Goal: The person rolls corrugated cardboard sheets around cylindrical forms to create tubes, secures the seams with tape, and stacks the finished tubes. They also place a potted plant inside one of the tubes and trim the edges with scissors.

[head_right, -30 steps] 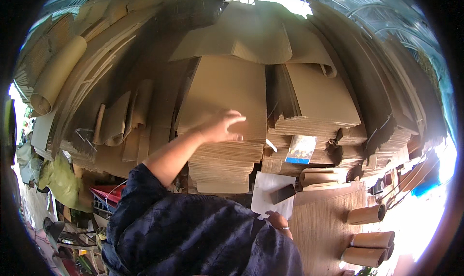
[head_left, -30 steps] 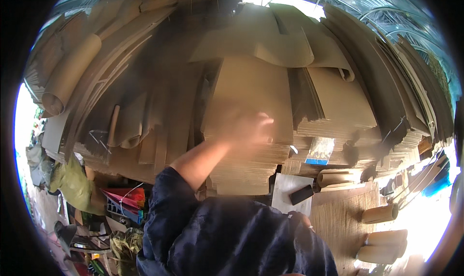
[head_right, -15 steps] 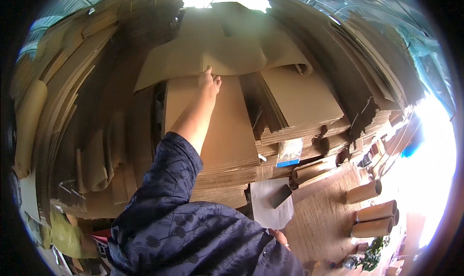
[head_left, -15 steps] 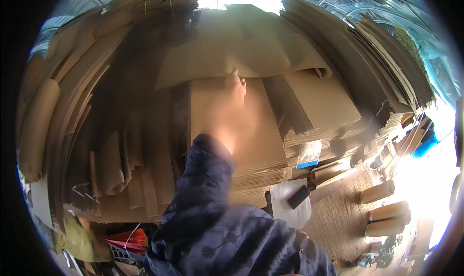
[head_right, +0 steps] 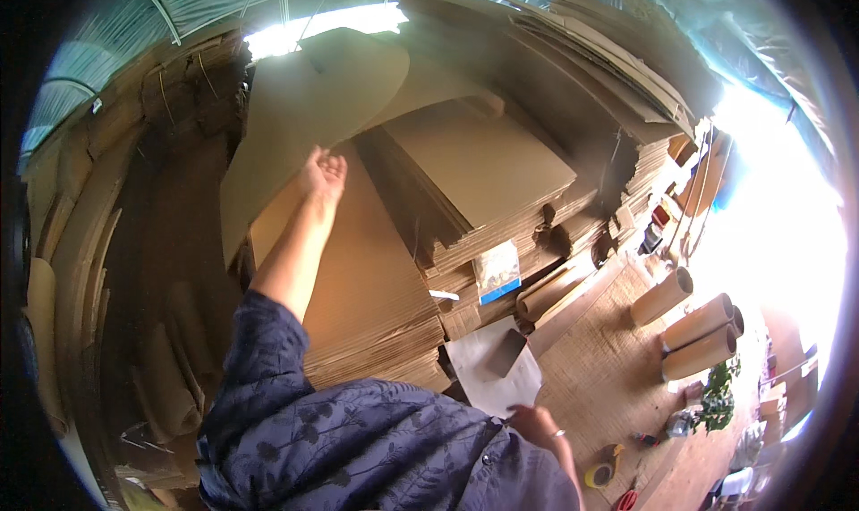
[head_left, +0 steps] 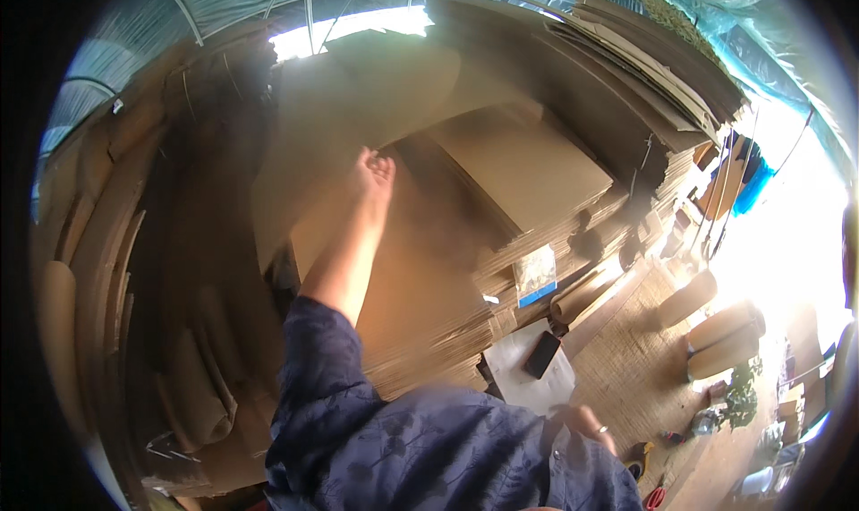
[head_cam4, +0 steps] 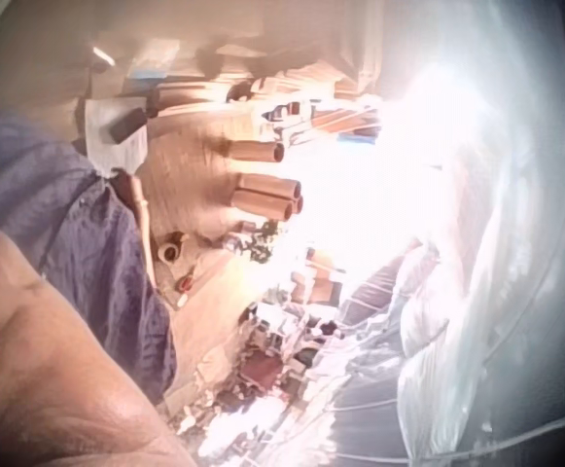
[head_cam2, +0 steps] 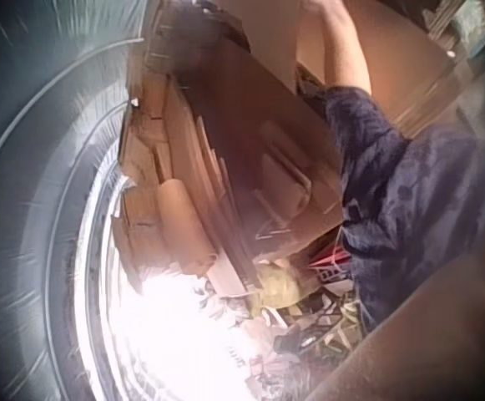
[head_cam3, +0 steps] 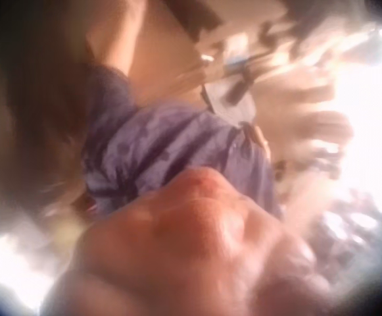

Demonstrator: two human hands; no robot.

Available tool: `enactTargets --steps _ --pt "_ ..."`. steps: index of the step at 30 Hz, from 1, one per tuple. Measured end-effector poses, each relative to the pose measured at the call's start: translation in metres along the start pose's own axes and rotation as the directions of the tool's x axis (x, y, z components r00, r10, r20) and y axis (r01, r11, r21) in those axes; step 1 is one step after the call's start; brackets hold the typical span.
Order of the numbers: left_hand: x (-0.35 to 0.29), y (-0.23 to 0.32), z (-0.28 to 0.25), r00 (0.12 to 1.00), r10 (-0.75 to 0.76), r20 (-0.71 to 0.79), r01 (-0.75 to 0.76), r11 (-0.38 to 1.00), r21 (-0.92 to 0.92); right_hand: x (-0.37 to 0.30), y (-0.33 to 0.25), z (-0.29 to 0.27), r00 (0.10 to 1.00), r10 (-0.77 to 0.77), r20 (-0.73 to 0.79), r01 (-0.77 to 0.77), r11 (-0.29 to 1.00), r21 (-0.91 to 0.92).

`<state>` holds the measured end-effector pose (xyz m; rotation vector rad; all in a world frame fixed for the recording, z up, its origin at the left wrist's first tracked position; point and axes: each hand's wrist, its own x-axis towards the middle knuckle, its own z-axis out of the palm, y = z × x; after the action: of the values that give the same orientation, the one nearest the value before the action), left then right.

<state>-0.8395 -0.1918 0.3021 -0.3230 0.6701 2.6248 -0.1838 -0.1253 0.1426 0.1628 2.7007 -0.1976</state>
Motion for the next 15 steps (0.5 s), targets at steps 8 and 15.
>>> enactTargets --steps 8,15 --pt "-0.213 -0.046 -0.055 0.854 -0.447 0.266 0.393 0.89 0.233 0.129 -0.005 -0.185 0.796 0.447 -0.408 0.29 0.311 0.905" --pt "-0.327 -0.046 -0.117 0.701 -0.691 0.175 0.598 0.704 0.384 0.202 -0.075 -0.222 0.701 0.624 -0.345 0.527 -0.127 0.841"
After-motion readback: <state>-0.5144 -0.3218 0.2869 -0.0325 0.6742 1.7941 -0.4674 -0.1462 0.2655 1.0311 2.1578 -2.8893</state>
